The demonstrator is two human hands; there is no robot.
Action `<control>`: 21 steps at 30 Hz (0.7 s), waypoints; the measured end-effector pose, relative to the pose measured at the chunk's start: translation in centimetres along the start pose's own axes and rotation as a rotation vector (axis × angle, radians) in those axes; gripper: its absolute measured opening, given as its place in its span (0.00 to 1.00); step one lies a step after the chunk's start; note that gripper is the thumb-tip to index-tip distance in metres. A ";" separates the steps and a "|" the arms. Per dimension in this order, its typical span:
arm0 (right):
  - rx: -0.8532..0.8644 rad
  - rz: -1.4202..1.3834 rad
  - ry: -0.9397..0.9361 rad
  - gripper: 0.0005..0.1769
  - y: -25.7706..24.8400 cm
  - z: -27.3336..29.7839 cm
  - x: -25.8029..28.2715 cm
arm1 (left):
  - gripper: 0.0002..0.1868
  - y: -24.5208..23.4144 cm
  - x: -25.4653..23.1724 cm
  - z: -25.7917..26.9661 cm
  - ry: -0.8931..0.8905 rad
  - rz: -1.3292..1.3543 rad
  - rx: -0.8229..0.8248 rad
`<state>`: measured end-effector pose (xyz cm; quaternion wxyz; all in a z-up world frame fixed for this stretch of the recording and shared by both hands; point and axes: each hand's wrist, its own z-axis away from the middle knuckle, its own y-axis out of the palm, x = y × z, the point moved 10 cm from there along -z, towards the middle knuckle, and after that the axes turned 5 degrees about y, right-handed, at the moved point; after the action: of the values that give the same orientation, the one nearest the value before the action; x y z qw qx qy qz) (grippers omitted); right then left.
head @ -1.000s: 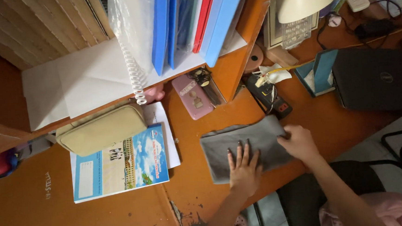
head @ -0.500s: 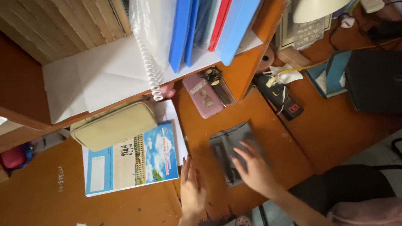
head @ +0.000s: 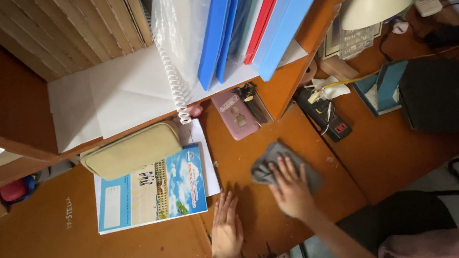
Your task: The person clears a cluttered wooden desk by moving a notebook and pencil case aside, then wipes the surface with a gray cloth. They return the items to the desk and briefly handle a small blue box and a pink pouch.
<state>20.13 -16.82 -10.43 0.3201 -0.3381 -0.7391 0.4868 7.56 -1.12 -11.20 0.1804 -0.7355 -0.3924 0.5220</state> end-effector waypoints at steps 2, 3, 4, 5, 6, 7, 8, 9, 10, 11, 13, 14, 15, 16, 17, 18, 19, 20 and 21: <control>0.009 -0.001 -0.028 0.30 -0.1 0.4 -2.5 | 0.24 0.3 0.2 -0.3 0.036 -0.013 0.012; -0.027 0.114 0.040 0.30 -0.2 0.7 -4.6 | 0.24 0.5 0.4 -0.4 0.053 -0.042 0.009; -0.060 0.228 0.110 0.30 -0.3 1.2 -6.6 | 0.24 0.7 0.5 -0.4 0.069 -0.072 0.008; -0.057 0.229 0.112 0.30 -0.9 1.1 -6.3 | 0.24 0.8 0.5 -0.4 0.068 -0.070 0.012; 0.009 0.129 0.224 0.32 -0.9 1.1 -7.1 | 0.25 1.2 0.5 -0.3 0.067 -0.099 0.045; 0.074 0.028 0.335 0.34 -0.8 1.3 -7.9 | 0.26 1.5 0.5 -0.3 0.067 -0.127 0.078; 0.076 0.028 0.338 0.34 -1.0 2.1 -6.9 | 0.26 1.5 0.3 -0.4 0.067 -0.126 0.081; 0.137 0.015 0.274 0.29 -0.7 2.7 -5.2 | 0.26 1.3 0.1 -0.4 0.074 -0.142 0.073; 0.194 0.002 0.206 0.24 -0.4 3.2 -3.5 | 0.27 1.2 0.0 -0.7 0.082 -0.160 0.061; 0.193 0.002 0.207 0.24 -0.6 3.9 -2.7 | 0.27 1.2 0.0 -0.7 0.084 -0.160 0.061; 0.283 -0.053 -0.026 0.30 -0.3 5.4 1.3 | 0.29 1.9 0.3 -0.8 0.045 -0.229 0.130; 0.282 -0.051 -0.028 0.30 -0.6 4.2 1.5 | 0.29 2.0 0.3 -0.8 0.045 -0.228 0.127; 0.242 -0.086 -0.080 0.29 -1.4 3.1 2.3 | 0.28 2.3 0.1 -0.8 0.071 -0.258 0.142; 0.200 -0.124 -0.133 0.28 -2.1 1.9 3.1 | 0.28 2.4 0.1 -0.8 0.098 -0.291 0.156; 0.197 -0.124 -0.135 0.28 -1.0 0.4 2.4 | 0.28 2.3 -0.1 -0.9 0.099 -0.294 0.153; 0.161 -0.076 -0.086 0.27 0.0 -1.1 1.2 | 0.27 1.9 -0.3 -1.0 0.099 -0.287 0.115; 0.126 -0.028 -0.037 0.26 1.0 -2.6 0.1 | 0.26 1.5 -0.5 -1.0 0.099 -0.280 0.076; 0.122 -0.029 -0.043 0.26 2.1 -4.0 -0.6 | 0.26 1.4 -0.4 -1.1 0.099 -0.284 0.070; 0.114 0.039 0.141 0.29 3.3 -5.4 -3.1 | 0.27 1.4 -0.4 -1.2 0.105 -0.282 0.066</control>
<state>26.83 -15.62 -12.22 0.3807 -0.3671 -0.6792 0.5090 9.09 -2.13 -11.41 0.2964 -0.6931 -0.4643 0.4650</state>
